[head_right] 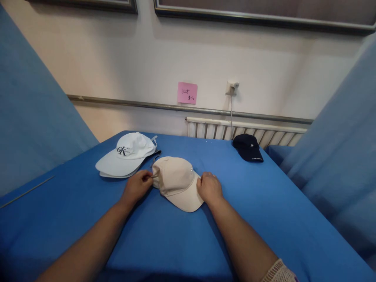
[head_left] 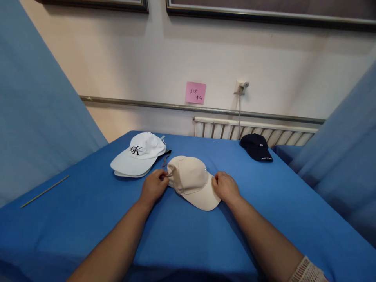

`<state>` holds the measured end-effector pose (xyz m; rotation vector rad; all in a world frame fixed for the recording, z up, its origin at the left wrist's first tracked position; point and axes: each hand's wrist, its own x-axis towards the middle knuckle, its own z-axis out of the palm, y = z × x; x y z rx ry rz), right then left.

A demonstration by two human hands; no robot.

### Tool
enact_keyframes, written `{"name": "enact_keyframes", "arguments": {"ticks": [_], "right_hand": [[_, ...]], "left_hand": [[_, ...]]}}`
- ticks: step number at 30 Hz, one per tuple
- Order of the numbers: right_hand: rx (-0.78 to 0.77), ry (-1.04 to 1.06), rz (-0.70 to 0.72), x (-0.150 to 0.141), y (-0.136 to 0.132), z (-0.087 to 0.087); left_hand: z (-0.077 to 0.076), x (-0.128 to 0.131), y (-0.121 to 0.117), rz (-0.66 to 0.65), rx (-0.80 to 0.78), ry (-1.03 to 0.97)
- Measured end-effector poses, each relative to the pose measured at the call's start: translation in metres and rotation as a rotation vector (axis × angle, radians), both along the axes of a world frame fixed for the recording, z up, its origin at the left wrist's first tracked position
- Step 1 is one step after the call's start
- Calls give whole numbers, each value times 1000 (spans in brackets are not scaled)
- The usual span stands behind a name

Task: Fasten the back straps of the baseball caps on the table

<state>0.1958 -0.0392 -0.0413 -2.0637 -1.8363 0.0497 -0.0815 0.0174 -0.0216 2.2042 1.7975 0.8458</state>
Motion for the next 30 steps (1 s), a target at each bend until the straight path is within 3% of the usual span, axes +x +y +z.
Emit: {"name": "enact_keyframes", "arguments": {"ticks": [6, 11, 17, 24, 27, 30], "right_hand": [[-13, -3, -1, 2, 0, -2], [-9, -5, 4, 2, -1, -2], [-45, 20, 5, 0, -1, 2], [-132, 94, -111, 10, -6, 10], [-182, 216, -148, 19, -8, 7], [-222, 593, -170, 23, -12, -2]], "left_hand": [[2, -23, 9, 19, -62, -153], [0, -17, 0, 74, -40, -151], [-6, -10, -4, -27, -6, -29], [-7, -12, 5, 83, 34, -66], [-6, -13, 7, 100, 43, -115], [-5, -13, 8, 101, 58, -155]]}}
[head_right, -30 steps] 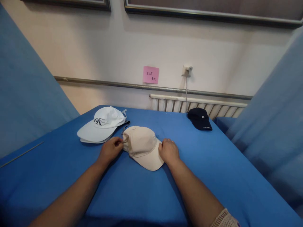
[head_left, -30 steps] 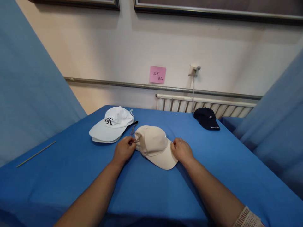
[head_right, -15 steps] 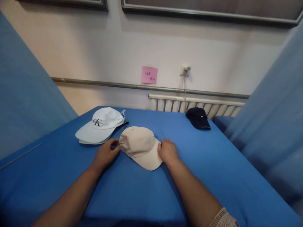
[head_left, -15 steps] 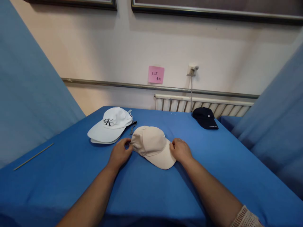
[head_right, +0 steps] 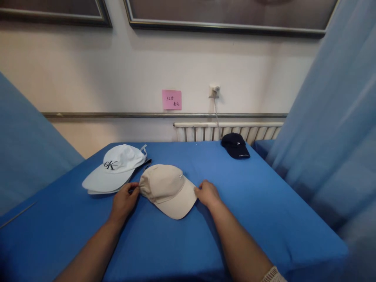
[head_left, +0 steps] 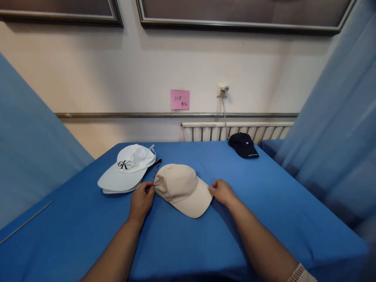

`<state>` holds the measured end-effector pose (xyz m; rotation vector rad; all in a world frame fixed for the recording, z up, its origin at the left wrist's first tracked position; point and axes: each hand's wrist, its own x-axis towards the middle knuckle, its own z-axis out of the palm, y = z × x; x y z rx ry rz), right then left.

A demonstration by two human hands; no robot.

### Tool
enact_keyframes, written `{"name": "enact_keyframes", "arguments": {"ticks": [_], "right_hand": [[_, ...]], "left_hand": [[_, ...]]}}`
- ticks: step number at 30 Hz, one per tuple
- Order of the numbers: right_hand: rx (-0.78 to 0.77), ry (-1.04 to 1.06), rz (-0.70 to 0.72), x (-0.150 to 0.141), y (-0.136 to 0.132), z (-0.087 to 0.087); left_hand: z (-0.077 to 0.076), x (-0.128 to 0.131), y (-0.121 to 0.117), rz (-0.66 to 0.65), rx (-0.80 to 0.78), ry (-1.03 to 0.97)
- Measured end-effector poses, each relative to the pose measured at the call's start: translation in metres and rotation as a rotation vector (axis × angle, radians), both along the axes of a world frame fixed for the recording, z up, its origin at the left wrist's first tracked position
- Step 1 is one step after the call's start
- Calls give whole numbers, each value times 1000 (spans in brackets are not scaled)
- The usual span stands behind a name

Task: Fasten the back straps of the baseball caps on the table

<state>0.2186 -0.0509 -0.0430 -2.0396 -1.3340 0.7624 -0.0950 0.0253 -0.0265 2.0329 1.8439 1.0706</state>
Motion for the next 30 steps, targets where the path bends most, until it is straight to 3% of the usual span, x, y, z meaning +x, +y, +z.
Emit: {"name": "enact_keyframes", "arguments": {"ticks": [3, 11, 21, 27, 30], "right_hand": [[-37, 443, -66, -3, -8, -7], [-68, 968, -86, -12, -26, -12], [-27, 897, -185, -21, -27, -16], [-17, 872, -134, -20, -28, -20], [1, 844, -149, -21, -29, -21]], "left_hand": [[0, -1, 2, 8, 15, -33], [1, -5, 7, 58, -47, -76], [-2, -3, 3, -52, -39, -8], [-1, -10, 3, 57, 53, -67], [1, -9, -10, -99, 73, 60]]}}
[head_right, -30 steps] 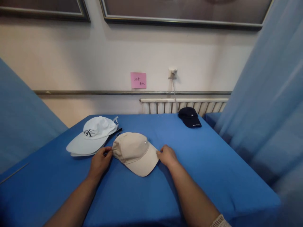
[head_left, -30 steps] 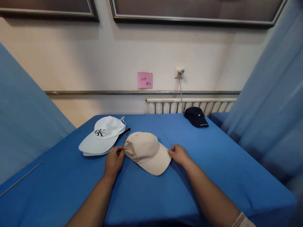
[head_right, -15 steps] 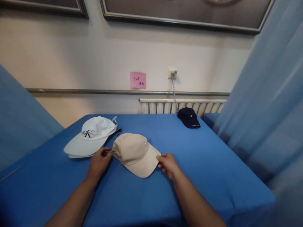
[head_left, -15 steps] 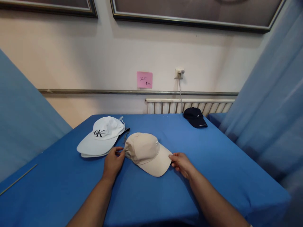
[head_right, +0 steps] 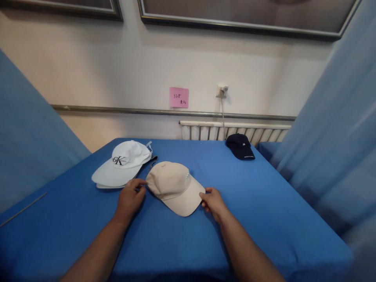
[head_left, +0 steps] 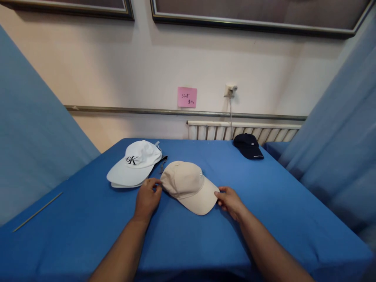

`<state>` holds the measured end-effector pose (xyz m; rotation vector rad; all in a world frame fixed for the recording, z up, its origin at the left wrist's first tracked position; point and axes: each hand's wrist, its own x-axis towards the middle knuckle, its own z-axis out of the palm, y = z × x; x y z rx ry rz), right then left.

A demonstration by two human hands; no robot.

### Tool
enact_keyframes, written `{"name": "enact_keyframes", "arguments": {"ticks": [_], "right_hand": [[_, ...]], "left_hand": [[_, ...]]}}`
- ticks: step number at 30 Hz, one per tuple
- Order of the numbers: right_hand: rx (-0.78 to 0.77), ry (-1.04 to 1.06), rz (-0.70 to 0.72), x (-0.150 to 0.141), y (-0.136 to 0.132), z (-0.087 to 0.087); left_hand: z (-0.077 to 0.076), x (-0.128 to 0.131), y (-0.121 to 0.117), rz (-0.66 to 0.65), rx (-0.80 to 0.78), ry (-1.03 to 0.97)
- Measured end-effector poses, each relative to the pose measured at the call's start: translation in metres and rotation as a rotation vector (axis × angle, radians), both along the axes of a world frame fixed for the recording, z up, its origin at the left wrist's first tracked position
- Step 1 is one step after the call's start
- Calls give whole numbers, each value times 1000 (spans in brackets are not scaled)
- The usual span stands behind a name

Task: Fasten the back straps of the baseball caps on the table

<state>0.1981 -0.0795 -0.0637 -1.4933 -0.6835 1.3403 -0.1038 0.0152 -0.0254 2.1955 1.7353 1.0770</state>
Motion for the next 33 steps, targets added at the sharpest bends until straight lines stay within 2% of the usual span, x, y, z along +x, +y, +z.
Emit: {"name": "enact_keyframes", "arguments": {"ticks": [2, 5, 9, 14, 19, 24, 28, 33], "right_hand": [[4, -14, 6, -1, 0, 0], [11, -8, 14, -1, -1, 0], [-1, 55, -19, 0, -2, 4], [-27, 266, 27, 6, -5, 12], [-44, 497, 29, -1, -9, 12], [62, 606, -135, -4, -5, 11], [235, 617, -274, 28, -8, 11], [397, 566, -514, 104, -22, 6]], "left_hand": [[2, 4, -11, -120, 11, 112], [6, 9, -24, -182, 42, 219], [8, 9, -25, -91, 34, 116], [3, 2, -11, 69, 8, -76], [1, 1, -1, 50, -132, -130], [-1, -1, 10, 21, -191, -146], [1, -1, 14, 14, -260, -138], [5, 5, 12, -37, -335, -72]]}}
